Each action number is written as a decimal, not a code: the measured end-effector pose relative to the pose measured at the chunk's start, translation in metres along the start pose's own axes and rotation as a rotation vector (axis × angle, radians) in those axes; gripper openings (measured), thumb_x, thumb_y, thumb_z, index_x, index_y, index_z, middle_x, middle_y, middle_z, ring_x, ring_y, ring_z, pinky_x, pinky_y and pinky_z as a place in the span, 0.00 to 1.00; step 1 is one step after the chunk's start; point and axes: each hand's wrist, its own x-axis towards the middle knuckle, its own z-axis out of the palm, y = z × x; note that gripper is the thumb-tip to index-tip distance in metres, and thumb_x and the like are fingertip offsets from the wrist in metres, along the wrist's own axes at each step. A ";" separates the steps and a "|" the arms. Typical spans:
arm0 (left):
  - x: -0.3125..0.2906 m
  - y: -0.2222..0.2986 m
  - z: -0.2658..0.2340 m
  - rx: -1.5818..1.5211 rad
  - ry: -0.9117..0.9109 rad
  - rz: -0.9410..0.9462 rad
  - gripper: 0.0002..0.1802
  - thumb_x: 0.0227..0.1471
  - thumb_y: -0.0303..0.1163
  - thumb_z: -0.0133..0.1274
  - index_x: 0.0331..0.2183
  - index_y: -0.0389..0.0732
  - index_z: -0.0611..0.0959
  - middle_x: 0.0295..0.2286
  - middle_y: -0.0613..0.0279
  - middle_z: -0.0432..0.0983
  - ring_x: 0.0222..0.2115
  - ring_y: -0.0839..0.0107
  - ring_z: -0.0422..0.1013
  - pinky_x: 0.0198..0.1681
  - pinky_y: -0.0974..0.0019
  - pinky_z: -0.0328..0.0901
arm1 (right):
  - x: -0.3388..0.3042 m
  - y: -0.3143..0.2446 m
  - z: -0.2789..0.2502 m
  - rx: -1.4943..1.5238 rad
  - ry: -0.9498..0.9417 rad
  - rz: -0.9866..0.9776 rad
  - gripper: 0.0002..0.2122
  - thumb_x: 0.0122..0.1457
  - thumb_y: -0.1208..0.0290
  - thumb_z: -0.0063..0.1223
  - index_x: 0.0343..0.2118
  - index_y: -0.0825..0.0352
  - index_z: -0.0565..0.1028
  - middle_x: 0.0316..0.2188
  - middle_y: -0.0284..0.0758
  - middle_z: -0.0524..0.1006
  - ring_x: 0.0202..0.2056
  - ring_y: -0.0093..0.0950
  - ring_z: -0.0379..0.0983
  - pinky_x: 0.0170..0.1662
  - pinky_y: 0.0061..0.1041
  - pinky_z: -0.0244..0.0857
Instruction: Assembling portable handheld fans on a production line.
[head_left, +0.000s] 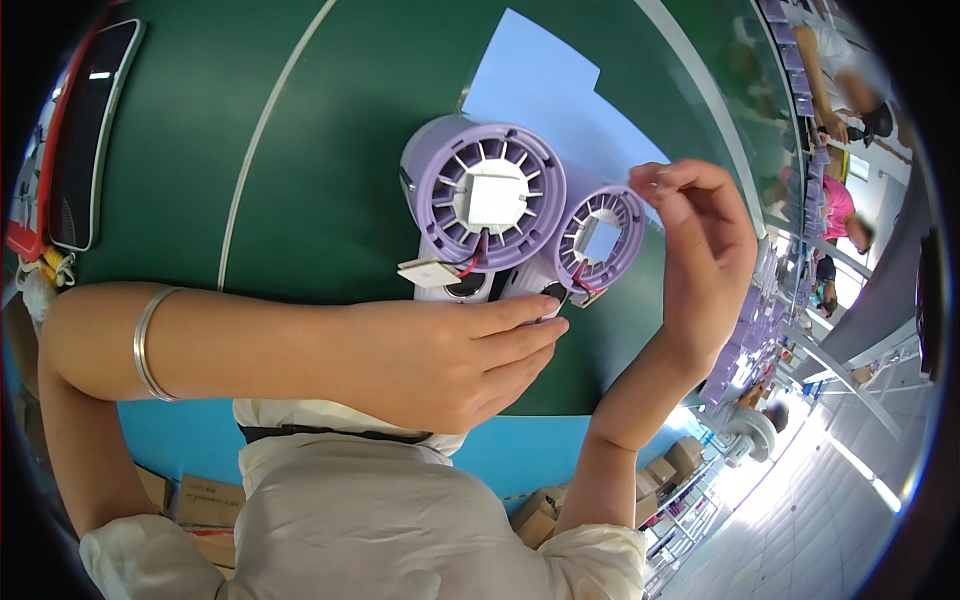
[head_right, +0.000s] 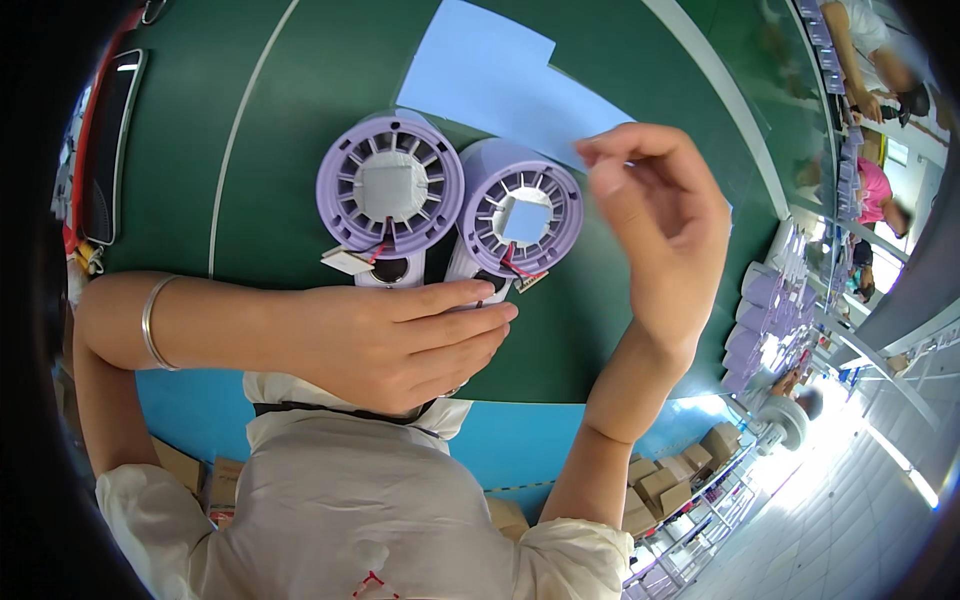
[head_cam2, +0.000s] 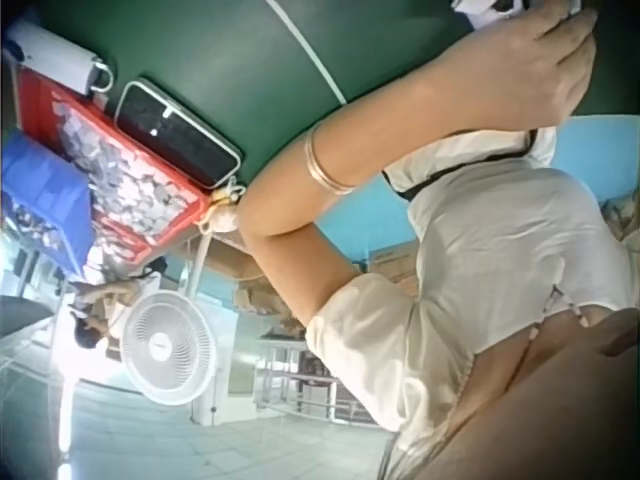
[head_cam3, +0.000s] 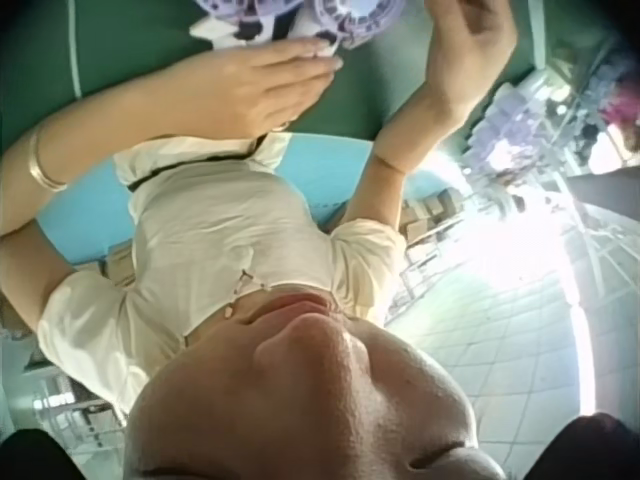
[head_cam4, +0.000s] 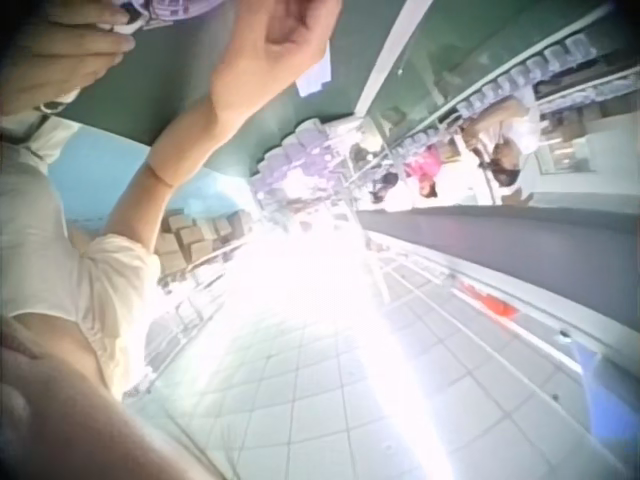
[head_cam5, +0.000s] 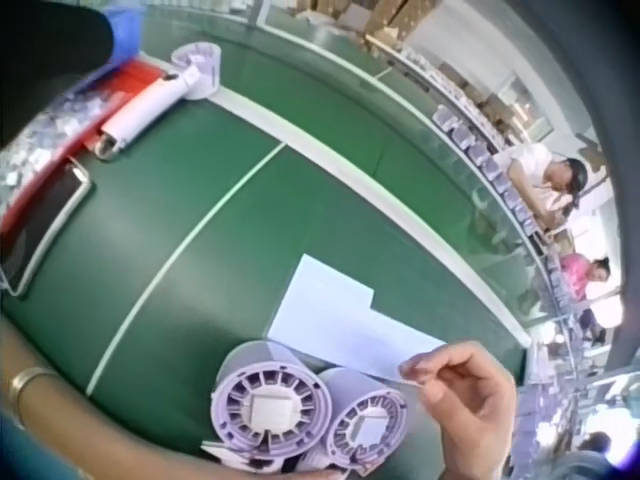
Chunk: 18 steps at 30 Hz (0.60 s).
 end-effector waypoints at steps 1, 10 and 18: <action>0.001 0.000 0.000 -0.005 0.001 0.016 0.17 0.51 0.35 0.51 0.38 0.34 0.86 0.43 0.56 0.80 0.52 0.61 0.73 0.63 0.54 0.62 | 0.005 0.005 -0.001 -0.010 0.063 -0.076 0.08 0.60 0.76 0.58 0.41 0.73 0.76 0.37 0.34 0.78 0.41 0.22 0.74 0.48 0.21 0.66; 0.000 0.001 0.001 0.036 0.010 0.045 0.18 0.52 0.36 0.50 0.40 0.34 0.85 0.44 0.56 0.80 0.53 0.58 0.72 0.63 0.51 0.60 | 0.066 0.041 0.040 -0.897 0.235 -0.553 0.17 0.53 0.66 0.66 0.45 0.67 0.82 0.43 0.38 0.79 0.47 0.38 0.72 0.46 0.35 0.69; -0.001 0.000 0.001 0.040 0.023 0.050 0.19 0.52 0.37 0.50 0.39 0.35 0.85 0.44 0.56 0.80 0.53 0.57 0.72 0.63 0.50 0.60 | 0.059 0.046 0.045 -0.722 0.296 -0.463 0.12 0.49 0.72 0.69 0.38 0.66 0.84 0.41 0.37 0.80 0.43 0.33 0.76 0.45 0.31 0.72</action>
